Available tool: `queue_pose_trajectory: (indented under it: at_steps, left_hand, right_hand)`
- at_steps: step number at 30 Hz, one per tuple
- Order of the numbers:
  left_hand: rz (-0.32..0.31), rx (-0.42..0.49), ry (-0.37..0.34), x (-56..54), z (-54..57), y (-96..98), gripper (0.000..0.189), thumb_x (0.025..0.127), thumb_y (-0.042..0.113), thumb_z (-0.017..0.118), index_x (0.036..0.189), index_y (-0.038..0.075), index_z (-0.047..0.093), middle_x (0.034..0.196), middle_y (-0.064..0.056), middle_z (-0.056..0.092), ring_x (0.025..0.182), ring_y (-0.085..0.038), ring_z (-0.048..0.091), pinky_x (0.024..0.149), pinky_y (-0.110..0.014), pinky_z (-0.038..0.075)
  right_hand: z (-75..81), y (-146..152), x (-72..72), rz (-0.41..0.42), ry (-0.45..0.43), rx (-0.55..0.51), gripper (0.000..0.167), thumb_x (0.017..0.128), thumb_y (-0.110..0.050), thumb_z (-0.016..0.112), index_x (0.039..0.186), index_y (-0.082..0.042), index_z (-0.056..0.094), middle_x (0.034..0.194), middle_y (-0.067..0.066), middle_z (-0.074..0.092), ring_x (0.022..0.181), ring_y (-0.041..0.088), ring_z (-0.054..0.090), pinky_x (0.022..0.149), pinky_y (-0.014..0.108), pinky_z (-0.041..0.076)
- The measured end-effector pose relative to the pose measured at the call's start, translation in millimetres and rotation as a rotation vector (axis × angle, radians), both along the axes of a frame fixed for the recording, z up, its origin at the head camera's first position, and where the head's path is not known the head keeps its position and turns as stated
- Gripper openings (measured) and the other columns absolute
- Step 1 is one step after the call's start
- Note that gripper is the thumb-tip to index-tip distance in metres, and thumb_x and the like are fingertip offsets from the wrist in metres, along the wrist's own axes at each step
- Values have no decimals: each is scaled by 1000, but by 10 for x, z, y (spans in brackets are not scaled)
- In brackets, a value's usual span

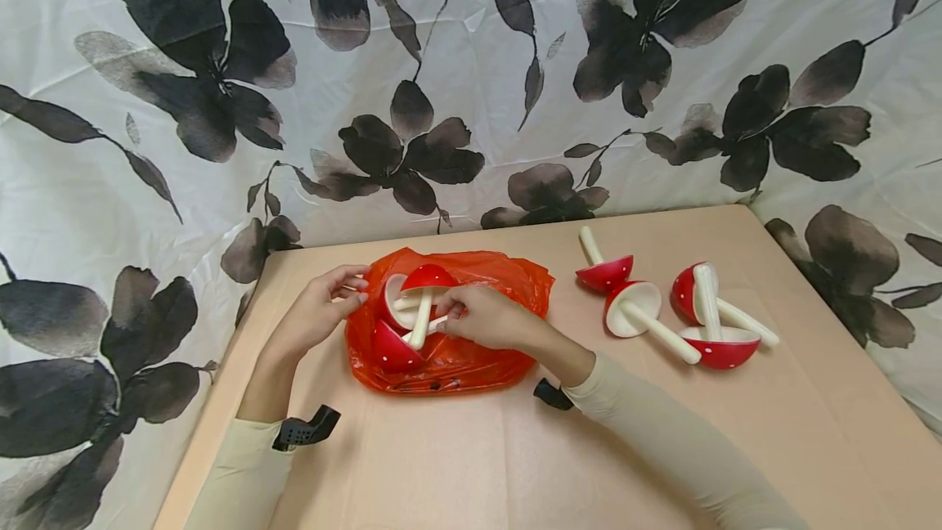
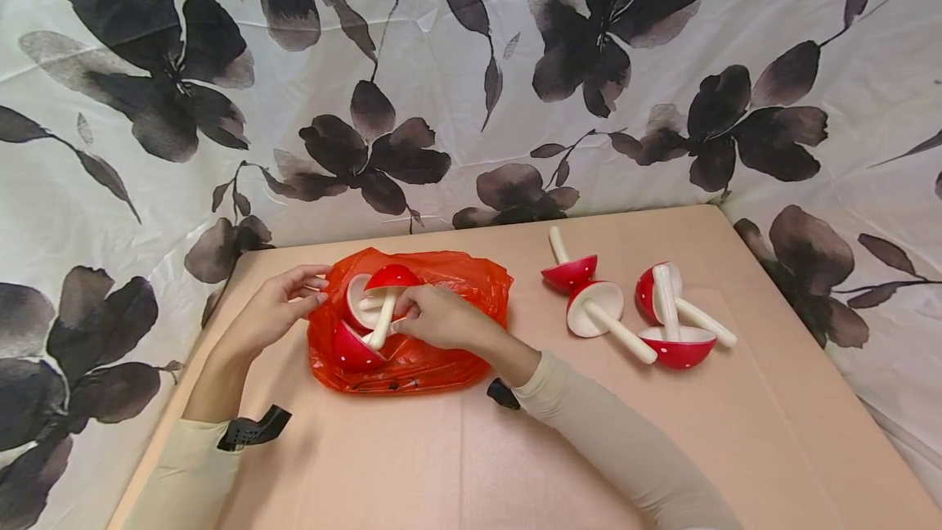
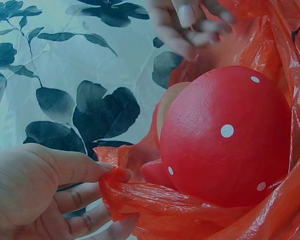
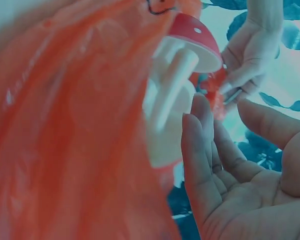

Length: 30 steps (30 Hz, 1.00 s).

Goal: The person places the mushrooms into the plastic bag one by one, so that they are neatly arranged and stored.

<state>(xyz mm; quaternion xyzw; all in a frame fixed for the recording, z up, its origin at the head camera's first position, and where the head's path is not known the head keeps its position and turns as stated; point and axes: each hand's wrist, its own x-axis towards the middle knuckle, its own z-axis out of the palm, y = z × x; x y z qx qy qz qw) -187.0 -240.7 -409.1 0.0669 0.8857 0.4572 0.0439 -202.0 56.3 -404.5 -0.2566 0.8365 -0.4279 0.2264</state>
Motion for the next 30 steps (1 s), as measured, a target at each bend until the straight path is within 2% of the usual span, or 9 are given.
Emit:
queue_pose_trajectory:
  at_steps: [4,11,16,23,30]
  left_hand:
    - [4,-7,-3,-5,9,7,43,100,4,59,142,6,54,121,-19,64,104,-34,63,79,-26,59]
    - [-4,-1,3,-14,12,8,43,100,4,59,142,5,54,121,-20,64,104,-35,63,79,-27,59]
    - [-11,0,13,-13,7,13,44,100,4,59,143,4,53,121,-20,64,104,-35,63,79,-26,59]
    - [-9,-10,15,1,3,28,43,99,3,59,142,4,54,120,-19,64,104,-35,64,79,-27,60]
    - [-4,-18,8,9,7,19,43,100,4,60,143,5,53,121,-20,64,106,-35,63,79,-28,60]
  right_hand:
    - [123,87,12,38,38,24,17,94,-16,73,110,-12,70,87,3,64,70,15,53,59,24,44]
    - [255,268,20,63,78,32,16,94,-17,73,108,-10,70,87,2,64,70,15,54,60,25,45]
    - [341,406,33,64,90,56,17,94,-19,73,110,-14,70,92,-1,65,79,18,58,65,27,51]
    - [434,606,71,47,164,104,20,94,-22,73,112,-15,70,97,-5,67,91,16,62,79,28,55]
    - [496,846,118,13,176,152,27,92,-26,76,115,-13,70,98,-3,68,91,17,62,75,27,56]
